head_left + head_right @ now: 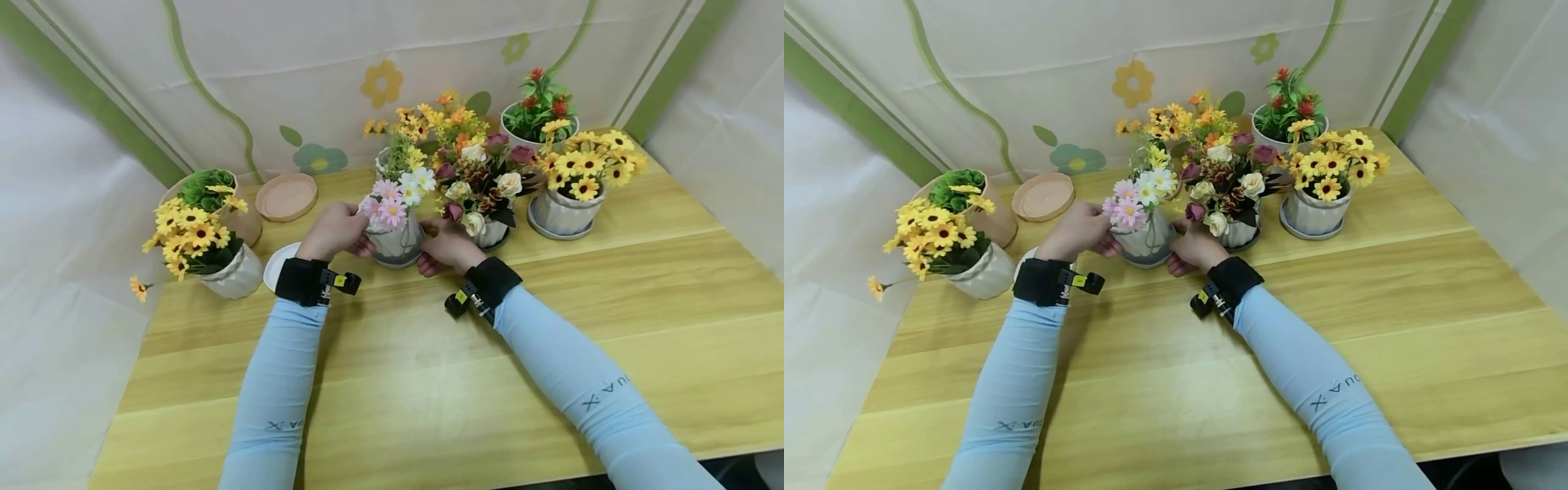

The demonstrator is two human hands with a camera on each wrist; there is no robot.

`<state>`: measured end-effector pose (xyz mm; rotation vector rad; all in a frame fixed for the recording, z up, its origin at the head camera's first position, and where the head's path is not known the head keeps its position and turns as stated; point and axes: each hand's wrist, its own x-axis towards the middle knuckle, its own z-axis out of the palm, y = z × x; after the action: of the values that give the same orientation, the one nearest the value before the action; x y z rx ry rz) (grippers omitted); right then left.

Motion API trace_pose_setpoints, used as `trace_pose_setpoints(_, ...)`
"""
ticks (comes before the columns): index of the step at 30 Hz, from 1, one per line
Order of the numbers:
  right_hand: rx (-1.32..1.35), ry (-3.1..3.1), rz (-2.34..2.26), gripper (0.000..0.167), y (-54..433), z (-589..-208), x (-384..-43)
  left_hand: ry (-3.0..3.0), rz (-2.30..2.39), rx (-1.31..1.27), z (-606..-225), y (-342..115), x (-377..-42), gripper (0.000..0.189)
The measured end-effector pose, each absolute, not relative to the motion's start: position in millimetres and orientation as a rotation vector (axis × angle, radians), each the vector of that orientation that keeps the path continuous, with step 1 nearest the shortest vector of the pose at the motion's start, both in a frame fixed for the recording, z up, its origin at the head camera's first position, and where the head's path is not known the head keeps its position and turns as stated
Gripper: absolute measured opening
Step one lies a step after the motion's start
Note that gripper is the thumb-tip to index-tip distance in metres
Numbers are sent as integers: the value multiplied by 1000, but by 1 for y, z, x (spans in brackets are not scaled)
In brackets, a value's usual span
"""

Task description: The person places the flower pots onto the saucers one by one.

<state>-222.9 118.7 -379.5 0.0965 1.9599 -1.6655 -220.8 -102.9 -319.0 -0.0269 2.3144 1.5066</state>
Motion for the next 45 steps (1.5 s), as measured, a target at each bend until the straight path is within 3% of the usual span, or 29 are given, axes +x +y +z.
trace_pose_setpoints(45,180,1953,-1546,62,115,-378,-227,2325,1422,27,-335,-97,-222,27)
